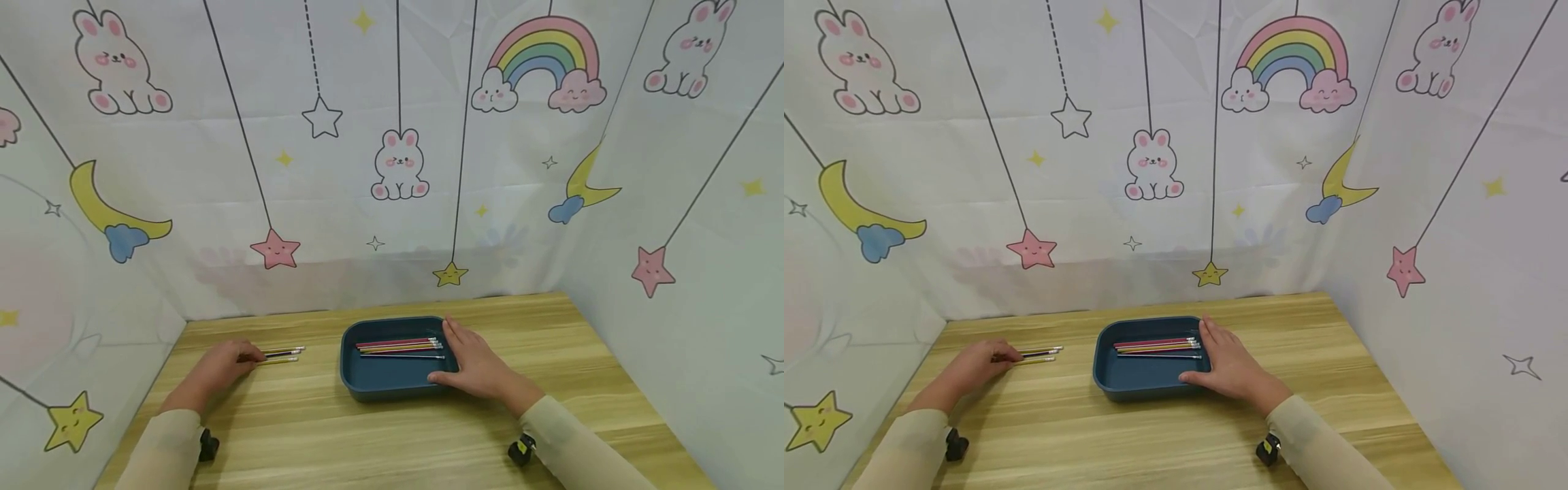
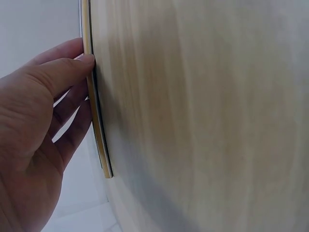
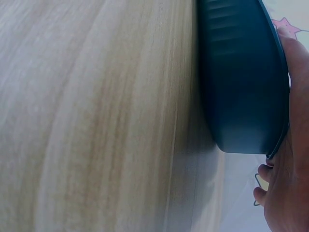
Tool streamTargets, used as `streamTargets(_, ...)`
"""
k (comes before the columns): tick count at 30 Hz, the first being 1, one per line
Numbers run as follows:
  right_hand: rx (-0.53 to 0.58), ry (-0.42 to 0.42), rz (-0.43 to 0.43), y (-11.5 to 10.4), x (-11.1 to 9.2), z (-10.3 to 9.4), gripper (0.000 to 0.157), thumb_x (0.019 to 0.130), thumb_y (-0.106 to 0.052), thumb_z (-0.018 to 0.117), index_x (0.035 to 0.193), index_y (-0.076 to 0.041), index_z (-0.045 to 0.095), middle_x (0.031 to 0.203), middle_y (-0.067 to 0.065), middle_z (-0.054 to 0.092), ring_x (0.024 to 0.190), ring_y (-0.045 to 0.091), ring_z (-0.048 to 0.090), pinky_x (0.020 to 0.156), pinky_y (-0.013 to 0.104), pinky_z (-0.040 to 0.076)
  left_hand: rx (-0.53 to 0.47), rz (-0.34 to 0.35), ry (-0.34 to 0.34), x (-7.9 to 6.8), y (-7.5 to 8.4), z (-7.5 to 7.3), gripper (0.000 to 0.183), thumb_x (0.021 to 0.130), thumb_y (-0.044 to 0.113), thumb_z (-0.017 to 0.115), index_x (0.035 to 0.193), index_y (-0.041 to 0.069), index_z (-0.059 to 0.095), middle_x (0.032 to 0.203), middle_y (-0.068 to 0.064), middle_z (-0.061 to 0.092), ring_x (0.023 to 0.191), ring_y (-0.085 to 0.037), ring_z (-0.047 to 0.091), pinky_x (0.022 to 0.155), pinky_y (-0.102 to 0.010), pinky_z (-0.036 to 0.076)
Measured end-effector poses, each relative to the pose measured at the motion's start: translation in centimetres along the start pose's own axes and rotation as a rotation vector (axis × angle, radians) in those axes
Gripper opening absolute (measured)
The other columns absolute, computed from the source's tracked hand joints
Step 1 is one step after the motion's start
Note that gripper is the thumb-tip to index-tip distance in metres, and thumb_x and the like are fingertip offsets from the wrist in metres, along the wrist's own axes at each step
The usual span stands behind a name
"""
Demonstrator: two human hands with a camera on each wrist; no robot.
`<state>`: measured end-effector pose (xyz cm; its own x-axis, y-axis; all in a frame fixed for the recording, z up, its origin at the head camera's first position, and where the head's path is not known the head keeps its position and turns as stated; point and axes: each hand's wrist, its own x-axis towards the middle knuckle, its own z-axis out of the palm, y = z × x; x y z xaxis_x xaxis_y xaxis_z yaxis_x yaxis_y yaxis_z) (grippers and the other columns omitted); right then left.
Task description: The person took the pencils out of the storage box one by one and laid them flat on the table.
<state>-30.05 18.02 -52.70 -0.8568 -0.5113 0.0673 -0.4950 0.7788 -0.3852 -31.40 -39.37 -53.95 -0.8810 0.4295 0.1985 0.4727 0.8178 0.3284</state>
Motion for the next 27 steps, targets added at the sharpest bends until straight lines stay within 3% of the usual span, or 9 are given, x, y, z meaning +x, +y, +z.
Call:
streamTargets(10,-0.004,0.0,0.003,0.1,-0.1,0.0,0.12,0.097,-0.078,0.065,0.176,-0.001,0.015,0.184,0.018,0.012,0.168,0.04,0.019,0.131,0.065,0.019,-0.044,-0.045,-0.021,0.2,0.3,0.0,0.021,0.091,-0.005,0.085,0.101,0.014,0.085,0.099,0.003,0.077,0.093,-0.023,0.074,0.084,-0.047,0.061)
streamTargets(15,-0.003,-0.002,0.01,-0.1,-0.1,-0.1,0.121,0.097,-0.078,0.066,0.176,-0.001,0.016,0.184,0.017,0.012,0.168,0.04,0.02,0.131,0.065,0.019,-0.073,-0.1,-0.04,0.4,0.8,-0.5,0.017,0.092,-0.001,0.086,0.103,0.012,0.085,0.101,0.0,0.078,0.095,-0.025,0.075,0.086,-0.05,0.061)
streamTargets(22,0.0,-0.005,0.009,-0.3,-0.1,-0.3,0.121,0.097,-0.077,0.066,0.176,-0.001,0.015,0.184,0.016,0.01,0.168,0.039,0.018,0.132,0.064,0.018,-0.152,-0.249,-0.058,1.2,2.2,-1.6,0.009,0.101,0.014,0.082,0.11,0.011,0.083,0.107,-0.003,0.077,0.101,-0.027,0.071,0.092,-0.056,0.059)
streamTargets(27,-0.005,0.0,0.008,-0.2,-0.1,-0.1,0.121,0.097,-0.077,0.066,0.176,-0.002,0.015,0.185,0.016,0.01,0.168,0.039,0.019,0.132,0.064,0.018,-0.223,-0.247,-0.041,2.9,4.1,-2.0,0.022,0.105,0.024,0.079,0.121,0.009,0.082,0.114,-0.003,0.076,0.106,-0.026,0.071,0.095,-0.054,0.06)
